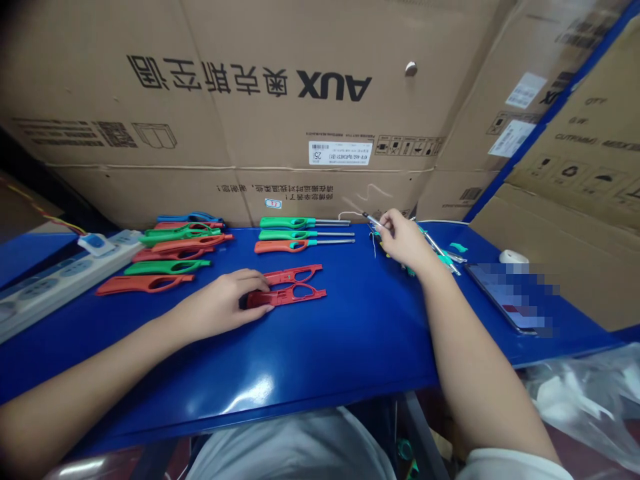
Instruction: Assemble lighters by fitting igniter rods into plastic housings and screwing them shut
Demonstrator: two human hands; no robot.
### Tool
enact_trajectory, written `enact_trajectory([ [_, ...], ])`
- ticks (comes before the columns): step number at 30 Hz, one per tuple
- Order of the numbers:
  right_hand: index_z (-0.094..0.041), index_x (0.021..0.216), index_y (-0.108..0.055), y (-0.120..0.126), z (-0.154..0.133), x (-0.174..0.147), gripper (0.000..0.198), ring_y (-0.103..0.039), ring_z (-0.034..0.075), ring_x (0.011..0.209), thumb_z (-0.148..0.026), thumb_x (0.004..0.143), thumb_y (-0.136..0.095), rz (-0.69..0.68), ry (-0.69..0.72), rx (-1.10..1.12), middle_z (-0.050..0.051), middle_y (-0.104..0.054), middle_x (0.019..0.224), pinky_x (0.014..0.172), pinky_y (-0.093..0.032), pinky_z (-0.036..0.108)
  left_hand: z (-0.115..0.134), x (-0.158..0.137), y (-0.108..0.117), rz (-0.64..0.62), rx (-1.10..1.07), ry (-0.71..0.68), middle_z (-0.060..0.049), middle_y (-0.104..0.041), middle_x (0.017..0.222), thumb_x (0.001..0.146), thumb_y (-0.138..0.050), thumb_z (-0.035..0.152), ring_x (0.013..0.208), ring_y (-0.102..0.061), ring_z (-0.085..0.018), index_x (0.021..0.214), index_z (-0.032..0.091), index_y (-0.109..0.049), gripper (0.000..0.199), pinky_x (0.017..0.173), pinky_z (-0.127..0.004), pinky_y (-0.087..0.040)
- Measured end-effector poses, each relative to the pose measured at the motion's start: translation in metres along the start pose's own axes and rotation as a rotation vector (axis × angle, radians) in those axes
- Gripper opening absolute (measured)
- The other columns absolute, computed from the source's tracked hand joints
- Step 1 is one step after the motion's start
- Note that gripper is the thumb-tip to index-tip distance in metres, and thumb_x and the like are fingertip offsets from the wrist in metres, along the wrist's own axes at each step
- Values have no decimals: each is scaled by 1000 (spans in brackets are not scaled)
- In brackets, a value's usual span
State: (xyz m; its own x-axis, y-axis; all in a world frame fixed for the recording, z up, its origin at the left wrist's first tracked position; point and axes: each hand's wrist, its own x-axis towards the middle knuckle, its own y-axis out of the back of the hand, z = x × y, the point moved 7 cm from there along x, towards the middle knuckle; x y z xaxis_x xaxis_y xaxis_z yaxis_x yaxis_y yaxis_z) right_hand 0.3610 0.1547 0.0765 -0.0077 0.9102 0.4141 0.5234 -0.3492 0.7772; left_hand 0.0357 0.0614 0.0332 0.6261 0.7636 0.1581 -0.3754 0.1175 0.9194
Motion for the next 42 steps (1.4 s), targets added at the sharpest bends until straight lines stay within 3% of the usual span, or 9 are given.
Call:
enact_trajectory([
  [3, -22, 93, -53, -6, -32, -11, 9, -58, 18, 70, -30, 91, -55, -60, 184, 78, 4, -64, 81, 67, -44, 30, -1, 0, 7, 27, -13, 0, -8, -70, 101, 90, -67, 36, 97, -67, -25, 99, 18, -68, 20, 87, -38, -55],
  [8, -22, 99, -53, -26, -76, -36, 10, -56, 17, 72, -32, 96, -52, -194, 405, 181, 3, -61, 82, 68, -45, 29, 2, -6, 31, 415, -32, 16, -8, -65, 117, 89, -70, 41, 111, -63, -25, 112, 20, -58, 34, 99, -40, -52],
  [10, -22, 100, -53, -36, -91, -47, 9, -55, 17, 70, -30, 97, -52, -243, 473, 197, 3, -62, 82, 67, -45, 28, 6, -9, 35, 505, -39, 23, -9, -62, 127, 88, -71, 38, 121, -59, -27, 124, 21, -52, 44, 105, -43, -48],
  [14, -22, 104, -55, -55, -116, -71, 10, -60, 17, 73, -30, 99, -52, -372, 583, 199, 4, -67, 89, 67, -46, 28, 17, -9, 29, 464, -37, -5, -10, -58, 138, 89, -73, 40, 130, -54, -29, 137, 25, -47, 57, 111, -48, -44],
  [18, -22, 106, -57, -62, -129, -83, 12, -66, 18, 80, -30, 99, -52, -407, 645, 195, 5, -70, 96, 71, -48, 29, 19, -10, 24, 428, -79, -12, -7, -67, 129, 90, -73, 36, 119, -63, -25, 136, 24, -50, 52, 104, -41, -51],
  [26, -21, 106, -58, -64, -128, -83, 13, -67, 18, 80, -31, 100, -52, -412, 662, 161, 6, -72, 95, 69, -48, 29, 24, -10, 22, 459, -142, -53, -5, -73, 114, 89, -74, 30, 103, -70, -20, 127, 20, -61, 42, 95, -35, -55],
  [42, -22, 107, -58, -58, -126, -80, 12, -67, 18, 77, -27, 98, -53, -374, 668, 119, 6, -73, 97, 67, -47, 28, 14, -9, 22, 465, -172, -6, -7, -74, 117, 87, -73, 31, 107, -70, -24, 120, 22, -67, 35, 96, -39, -56],
])
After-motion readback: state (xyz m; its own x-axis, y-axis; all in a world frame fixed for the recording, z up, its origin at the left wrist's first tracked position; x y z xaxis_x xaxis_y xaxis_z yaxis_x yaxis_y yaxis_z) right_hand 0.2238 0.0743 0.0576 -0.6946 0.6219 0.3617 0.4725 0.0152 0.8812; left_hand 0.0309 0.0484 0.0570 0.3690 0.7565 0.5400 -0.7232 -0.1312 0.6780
